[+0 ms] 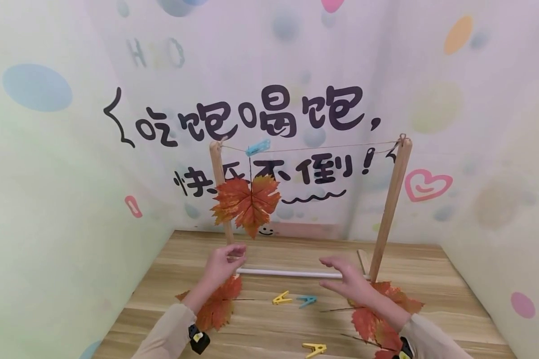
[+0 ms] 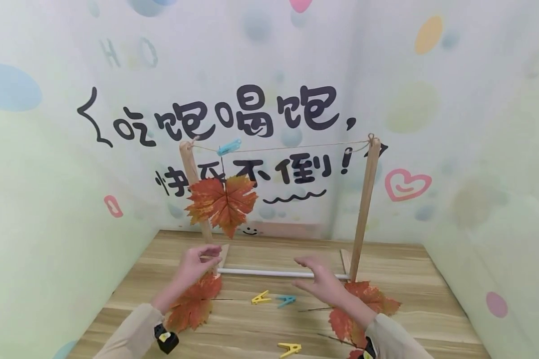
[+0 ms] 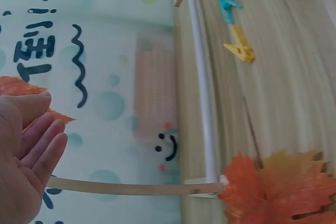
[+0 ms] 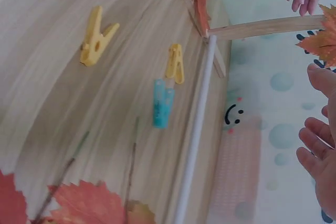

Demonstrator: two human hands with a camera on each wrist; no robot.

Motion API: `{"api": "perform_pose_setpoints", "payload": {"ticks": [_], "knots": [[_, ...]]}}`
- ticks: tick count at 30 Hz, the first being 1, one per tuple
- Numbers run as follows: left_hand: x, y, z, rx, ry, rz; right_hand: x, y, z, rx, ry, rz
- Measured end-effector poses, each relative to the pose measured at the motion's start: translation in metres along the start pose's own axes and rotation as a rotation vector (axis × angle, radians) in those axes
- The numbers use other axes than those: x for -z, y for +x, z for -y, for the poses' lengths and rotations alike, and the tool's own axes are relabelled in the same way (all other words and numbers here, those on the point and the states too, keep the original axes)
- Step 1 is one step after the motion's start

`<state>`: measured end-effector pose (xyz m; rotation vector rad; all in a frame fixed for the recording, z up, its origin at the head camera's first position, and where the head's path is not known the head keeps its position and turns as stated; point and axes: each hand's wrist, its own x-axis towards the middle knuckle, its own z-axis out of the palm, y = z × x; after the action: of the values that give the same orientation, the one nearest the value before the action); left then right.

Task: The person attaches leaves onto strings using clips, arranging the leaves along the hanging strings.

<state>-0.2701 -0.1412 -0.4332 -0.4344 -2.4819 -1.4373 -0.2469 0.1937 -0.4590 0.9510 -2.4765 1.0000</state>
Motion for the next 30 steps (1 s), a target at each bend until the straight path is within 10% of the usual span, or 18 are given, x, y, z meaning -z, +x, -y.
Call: {"api": "perform_pose_setpoints", "payload": {"ticks": [13, 30], "knots": [[-0.030, -0.021, 0.046, -0.069, -0.006, 0.139, -0.035, -0.029, -0.013, -0.124, 0.123, 0.053], [-0.048, -0.039, 0.081, -0.019, 0.172, 0.232, -0.057, -0.039, -0.012, -0.173, 0.197, 0.122]]}}
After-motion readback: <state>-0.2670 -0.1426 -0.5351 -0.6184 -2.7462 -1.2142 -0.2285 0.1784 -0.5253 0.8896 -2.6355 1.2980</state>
